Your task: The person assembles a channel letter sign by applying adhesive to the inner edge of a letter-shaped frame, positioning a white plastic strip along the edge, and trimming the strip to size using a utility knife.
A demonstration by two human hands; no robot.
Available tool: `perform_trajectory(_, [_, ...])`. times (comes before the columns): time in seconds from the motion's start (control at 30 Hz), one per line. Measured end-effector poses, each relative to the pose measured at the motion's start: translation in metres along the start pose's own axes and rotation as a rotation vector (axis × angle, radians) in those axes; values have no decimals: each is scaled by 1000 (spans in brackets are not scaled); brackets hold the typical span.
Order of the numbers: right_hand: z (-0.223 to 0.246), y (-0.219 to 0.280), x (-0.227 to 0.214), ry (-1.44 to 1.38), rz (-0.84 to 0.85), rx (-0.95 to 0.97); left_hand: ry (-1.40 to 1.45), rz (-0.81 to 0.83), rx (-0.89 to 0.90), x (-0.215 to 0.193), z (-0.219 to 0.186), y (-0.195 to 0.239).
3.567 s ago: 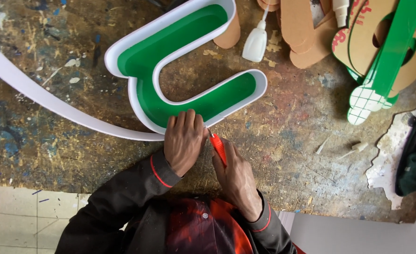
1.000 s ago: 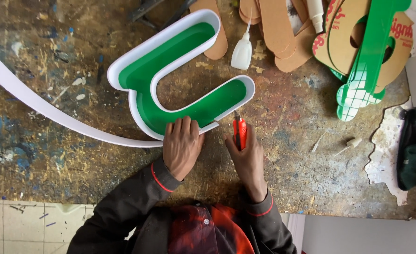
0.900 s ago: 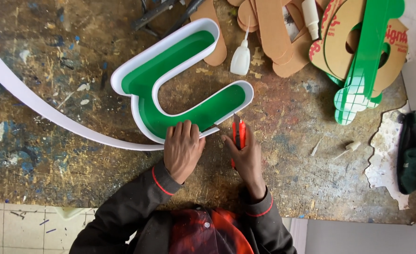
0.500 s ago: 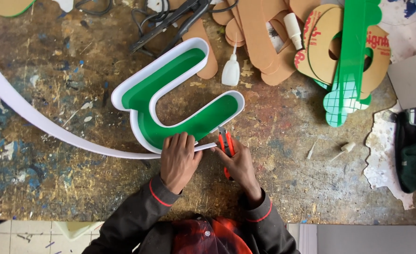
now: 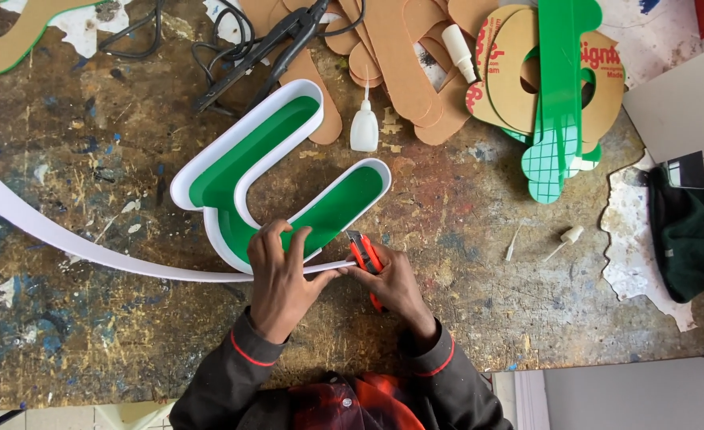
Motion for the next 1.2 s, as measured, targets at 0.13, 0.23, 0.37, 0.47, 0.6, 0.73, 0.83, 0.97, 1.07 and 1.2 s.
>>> perform_trajectory(0.13, [-5,4,-5,-12,-39,70,81,-48,93,-21,-8,3])
perform_trajectory(0.23, [-15,11,-11,-24,-42,133,142,-153,240,-54,-21,4])
perform_trajectory(0.37, [-29,23,-15,-130,-13,136,337,-241,335,-78,-26,11])
perform_trajectory(0.47, [-31,39,-24,-194,0,219,154,-148,377,-65,-22,20])
perform_trajectory(0.6, [-37,54,-43,-178,-12,243,-15,-113,477,-52,-21,21])
perform_trajectory(0.73, [-37,64,-55,-359,-35,151,-86,-158,464,-25,1,35])
perform_trajectory(0.83, [-28,64,-56,-471,-54,132,-150,-275,435,-26,18,38])
perform_trajectory(0.97, [-14,62,-52,-732,-60,118,-138,-417,500,-73,16,24])
perform_trajectory(1.07, [-25,60,-55,-789,-170,170,-230,-433,575,-94,2,27])
perform_trajectory(1.2, [-11,58,-64,-887,-182,146,-312,-552,786,-83,-2,40])
Point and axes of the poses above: each hand's wrist, its own y-axis away from the middle knuckle, its own x-axis out of the palm, z = x × y, the point moved 6 cm from there along -y, towards the middle knuckle, and after that the axes turned 11 degrees about -y, right-handed, at the moved point
